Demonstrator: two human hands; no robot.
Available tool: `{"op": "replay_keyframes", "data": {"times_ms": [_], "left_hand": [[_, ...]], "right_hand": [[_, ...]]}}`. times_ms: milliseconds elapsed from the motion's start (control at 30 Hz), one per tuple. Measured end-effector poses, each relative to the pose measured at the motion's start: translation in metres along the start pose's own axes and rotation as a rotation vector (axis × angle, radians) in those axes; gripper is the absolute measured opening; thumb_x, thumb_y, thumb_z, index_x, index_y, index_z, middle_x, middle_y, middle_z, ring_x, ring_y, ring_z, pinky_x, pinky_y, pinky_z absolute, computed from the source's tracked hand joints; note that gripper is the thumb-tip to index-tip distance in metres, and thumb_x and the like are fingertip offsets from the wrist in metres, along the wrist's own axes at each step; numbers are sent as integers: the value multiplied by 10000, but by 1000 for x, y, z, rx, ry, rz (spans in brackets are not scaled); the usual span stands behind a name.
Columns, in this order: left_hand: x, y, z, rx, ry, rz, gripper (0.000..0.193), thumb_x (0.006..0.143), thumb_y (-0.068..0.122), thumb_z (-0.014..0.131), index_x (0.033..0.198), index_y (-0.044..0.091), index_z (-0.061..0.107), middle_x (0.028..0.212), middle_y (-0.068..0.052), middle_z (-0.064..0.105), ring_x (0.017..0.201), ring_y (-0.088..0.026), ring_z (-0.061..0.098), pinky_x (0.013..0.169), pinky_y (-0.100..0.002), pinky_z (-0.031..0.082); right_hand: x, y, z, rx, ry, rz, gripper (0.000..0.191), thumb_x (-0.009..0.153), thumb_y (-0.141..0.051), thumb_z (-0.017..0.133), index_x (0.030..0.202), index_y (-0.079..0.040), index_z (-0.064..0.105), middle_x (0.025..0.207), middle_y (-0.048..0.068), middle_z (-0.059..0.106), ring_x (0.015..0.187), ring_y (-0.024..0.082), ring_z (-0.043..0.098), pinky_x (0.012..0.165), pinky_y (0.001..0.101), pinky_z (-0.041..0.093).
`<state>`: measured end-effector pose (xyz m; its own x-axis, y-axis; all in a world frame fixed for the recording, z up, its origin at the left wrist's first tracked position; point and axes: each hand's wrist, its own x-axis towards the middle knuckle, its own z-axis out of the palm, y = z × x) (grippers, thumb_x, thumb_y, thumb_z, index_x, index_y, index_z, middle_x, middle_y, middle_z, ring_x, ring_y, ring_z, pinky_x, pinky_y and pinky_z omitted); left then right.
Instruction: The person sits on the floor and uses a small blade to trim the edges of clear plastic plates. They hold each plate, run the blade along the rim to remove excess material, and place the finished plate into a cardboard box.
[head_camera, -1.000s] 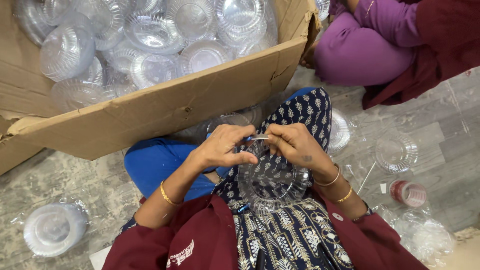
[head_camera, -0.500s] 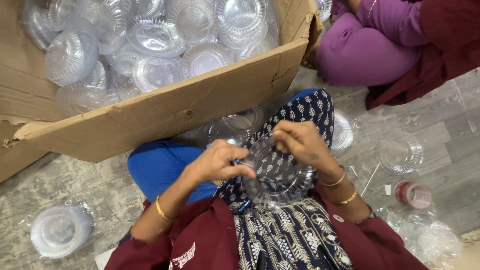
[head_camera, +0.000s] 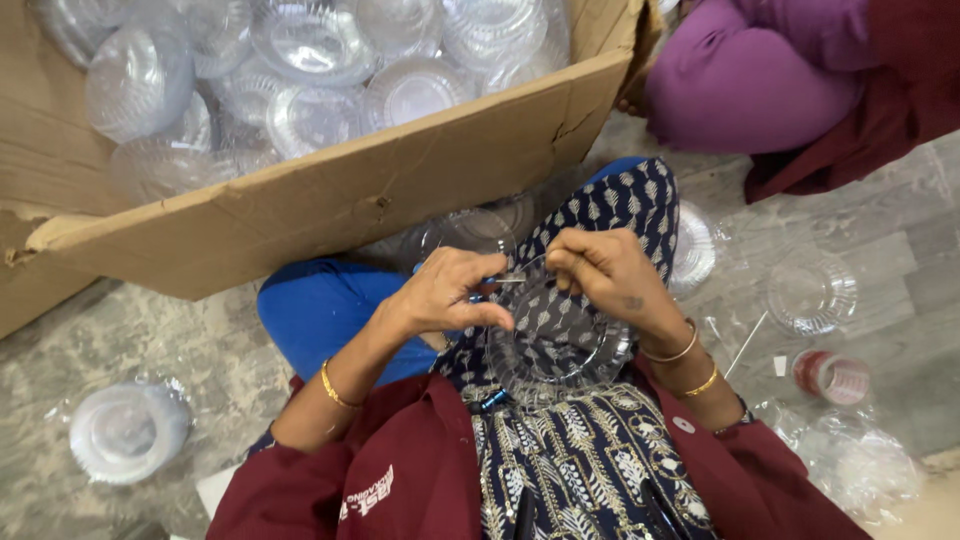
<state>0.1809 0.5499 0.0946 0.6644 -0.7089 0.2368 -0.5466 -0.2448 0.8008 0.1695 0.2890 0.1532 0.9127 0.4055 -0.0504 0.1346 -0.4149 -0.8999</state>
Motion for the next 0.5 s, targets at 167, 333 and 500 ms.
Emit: {"op": "replay_keyframes", "data": {"times_ms": [167,333,500], "left_hand": [[-5,-1,3,72,33,57,571,850,639,761,838,103,565,713,-87,562,694,-317,603,619,-411,440],[8,-2,-14,-50,181,27,682,781,690,725,1002,65,566,780,-89,576,664,-309,582,614,-393,472],[37,-6,-22,65,181,77,720,782,723,728,1035,73,548,835,-85,615,750,-339,624,665,-418,475]], "right_hand": [[7,3,-18,49,290,125,196,1030,-59,587,881,3,697,682,37,677,590,85,618,531,219,489],[8,1,-31,20,292,3,189,1047,-38,578,891,9,674,720,25,670,627,63,641,544,205,510],[9,-1,-25,-5,211,27,180,1023,-25,574,882,10,681,670,28,669,571,67,626,522,205,495]]}}
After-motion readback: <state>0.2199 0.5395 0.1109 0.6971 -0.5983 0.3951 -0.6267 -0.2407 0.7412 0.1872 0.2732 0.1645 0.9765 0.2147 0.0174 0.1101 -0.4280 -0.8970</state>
